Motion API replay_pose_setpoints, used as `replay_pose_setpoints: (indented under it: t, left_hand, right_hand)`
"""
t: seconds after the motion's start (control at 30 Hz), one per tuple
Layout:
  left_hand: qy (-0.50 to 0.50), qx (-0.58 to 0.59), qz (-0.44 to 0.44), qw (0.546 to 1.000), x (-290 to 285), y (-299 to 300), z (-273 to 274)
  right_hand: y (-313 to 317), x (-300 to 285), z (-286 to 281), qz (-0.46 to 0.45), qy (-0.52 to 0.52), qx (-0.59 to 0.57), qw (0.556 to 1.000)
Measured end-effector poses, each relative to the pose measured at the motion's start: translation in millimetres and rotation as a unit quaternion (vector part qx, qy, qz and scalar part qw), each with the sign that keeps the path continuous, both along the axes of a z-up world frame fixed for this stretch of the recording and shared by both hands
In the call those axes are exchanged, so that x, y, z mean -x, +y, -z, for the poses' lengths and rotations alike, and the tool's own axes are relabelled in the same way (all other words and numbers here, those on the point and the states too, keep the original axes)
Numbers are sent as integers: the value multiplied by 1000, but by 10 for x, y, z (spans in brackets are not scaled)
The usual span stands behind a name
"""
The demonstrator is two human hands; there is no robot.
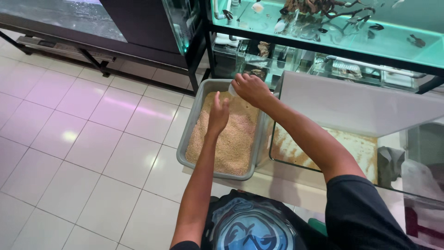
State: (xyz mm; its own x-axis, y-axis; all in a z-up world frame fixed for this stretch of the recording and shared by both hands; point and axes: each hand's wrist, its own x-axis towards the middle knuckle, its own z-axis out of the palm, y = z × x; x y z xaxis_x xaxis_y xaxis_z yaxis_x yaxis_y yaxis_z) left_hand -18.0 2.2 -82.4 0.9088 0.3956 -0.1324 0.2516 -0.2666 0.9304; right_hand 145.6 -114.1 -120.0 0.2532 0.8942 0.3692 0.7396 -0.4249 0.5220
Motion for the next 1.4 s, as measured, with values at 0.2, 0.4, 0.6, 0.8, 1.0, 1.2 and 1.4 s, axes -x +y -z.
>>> replay_pose_setpoints:
  t: [0.2, 0.4, 0.6, 0.8, 1.0, 1.2, 1.4]
  left_hand:
    - [-47, 0, -9, 999, -18, -71, -125]
    - [-96, -11, 11, 995, -206, -102, -218]
    - [-191, -63, 118, 972, -547, -476, -479]
    - [-161, -36, 222, 961, -550, -1039, -1003]
    - [-35, -145, 425, 893, -916, -1705, -724]
    - [68, -214, 552, 803, -863, -2210, -950]
    - [77, -218, 585, 777, -893, -2641, -787]
  right_hand:
    - [-29, -8, 21, -34, 110, -37, 993]
    - [-444, 291, -675, 42, 381, -86, 919]
    - [-1083, 336, -1145, 55, 511, -152, 844]
    - [-1863, 445, -1665, 97, 592, -176, 780]
    - [-2694, 531, -1774, 175, 653, -72, 734]
    - [-3328, 389, -1121, 210, 599, 94, 767]
    - [-3962, 130, 53, 232, 554, 181, 779]
